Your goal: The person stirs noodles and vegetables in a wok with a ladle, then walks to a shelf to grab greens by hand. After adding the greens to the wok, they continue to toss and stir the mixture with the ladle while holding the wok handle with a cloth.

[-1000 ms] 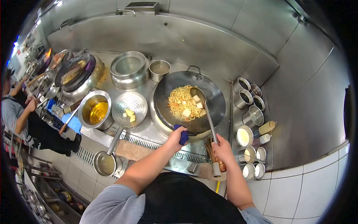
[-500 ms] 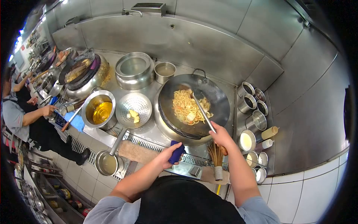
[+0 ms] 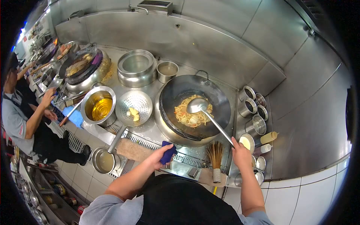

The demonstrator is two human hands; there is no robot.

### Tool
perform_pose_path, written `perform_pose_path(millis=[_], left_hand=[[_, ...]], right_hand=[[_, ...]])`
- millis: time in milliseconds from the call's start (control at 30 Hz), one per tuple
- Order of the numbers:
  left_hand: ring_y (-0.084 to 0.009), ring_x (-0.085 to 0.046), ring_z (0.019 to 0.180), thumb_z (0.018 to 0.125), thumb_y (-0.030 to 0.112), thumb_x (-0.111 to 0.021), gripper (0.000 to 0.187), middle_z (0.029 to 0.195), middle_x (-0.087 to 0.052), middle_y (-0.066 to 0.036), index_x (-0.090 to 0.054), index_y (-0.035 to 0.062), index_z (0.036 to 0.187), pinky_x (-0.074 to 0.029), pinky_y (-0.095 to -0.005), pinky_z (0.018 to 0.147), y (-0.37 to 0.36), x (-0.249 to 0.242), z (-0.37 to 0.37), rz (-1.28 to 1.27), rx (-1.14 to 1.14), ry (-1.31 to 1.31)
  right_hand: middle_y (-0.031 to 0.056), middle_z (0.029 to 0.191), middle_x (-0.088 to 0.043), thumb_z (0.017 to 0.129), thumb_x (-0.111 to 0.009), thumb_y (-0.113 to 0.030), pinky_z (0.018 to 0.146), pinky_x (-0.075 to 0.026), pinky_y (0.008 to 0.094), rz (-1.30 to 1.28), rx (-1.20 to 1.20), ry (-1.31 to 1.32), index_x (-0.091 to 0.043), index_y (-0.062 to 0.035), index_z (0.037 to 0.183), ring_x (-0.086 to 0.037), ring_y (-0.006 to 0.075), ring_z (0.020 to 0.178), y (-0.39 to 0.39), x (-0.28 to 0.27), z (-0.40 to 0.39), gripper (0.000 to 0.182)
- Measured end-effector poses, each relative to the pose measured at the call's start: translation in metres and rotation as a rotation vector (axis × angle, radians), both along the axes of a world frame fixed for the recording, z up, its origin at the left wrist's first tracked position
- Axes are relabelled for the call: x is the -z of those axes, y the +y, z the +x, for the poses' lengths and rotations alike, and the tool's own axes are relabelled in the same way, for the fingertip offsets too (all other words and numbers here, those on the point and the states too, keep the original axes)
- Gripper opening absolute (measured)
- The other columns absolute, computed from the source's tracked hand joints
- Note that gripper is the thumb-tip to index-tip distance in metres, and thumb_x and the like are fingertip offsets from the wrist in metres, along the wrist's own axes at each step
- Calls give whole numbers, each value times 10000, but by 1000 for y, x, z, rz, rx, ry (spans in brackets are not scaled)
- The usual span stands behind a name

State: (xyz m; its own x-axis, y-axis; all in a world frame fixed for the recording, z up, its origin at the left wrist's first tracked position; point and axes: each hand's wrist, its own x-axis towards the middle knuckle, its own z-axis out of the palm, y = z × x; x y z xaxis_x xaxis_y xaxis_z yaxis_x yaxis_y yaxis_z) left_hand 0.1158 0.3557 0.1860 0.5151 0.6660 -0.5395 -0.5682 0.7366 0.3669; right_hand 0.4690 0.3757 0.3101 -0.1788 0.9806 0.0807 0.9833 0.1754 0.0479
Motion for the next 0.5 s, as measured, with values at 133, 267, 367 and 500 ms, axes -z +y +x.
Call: perform_pose_path(millis=[133, 267, 367, 500], left_hand=[[-148, -540, 541, 872, 376, -591, 336, 766, -581, -70, -485, 87, 1006, -397, -249, 384, 5, -2, 3, 2, 5, 34], [-158, -546, 548, 869, 371, -595, 333, 763, -581, -71, -490, 85, 1005, -398, -252, 382, 4, -7, 3, 7, 5, 19], [-161, -547, 553, 868, 363, -598, 331, 762, -580, -70, -485, 87, 1011, -399, -255, 385, 2, -5, 1, -5, 2, 10], [-163, -548, 562, 867, 356, -602, 330, 764, -580, -69, -478, 88, 1016, -397, -256, 390, -1, -4, 2, -4, 17, 47]], right_hand=[[147, 845, -600, 804, -607, -166, 643, -499, 451, -16, 62, 36, -480, -195, 1294, -611, 350, 728, -11, -5, 4, 506], [154, 892, -613, 807, -609, -184, 655, -495, 465, -62, 125, 73, -497, -193, 1287, -611, 365, 757, -23, -23, -2, 493], [180, 979, -629, 825, -601, -177, 708, -506, 420, -149, 203, 165, -503, -166, 1293, -627, 360, 817, -30, -28, -11, 479], [233, 1028, -619, 863, -565, -160, 801, -486, 423, -162, 214, 683, -493, -136, 1300, -607, 397, 884, -25, 17, -27, 443]])
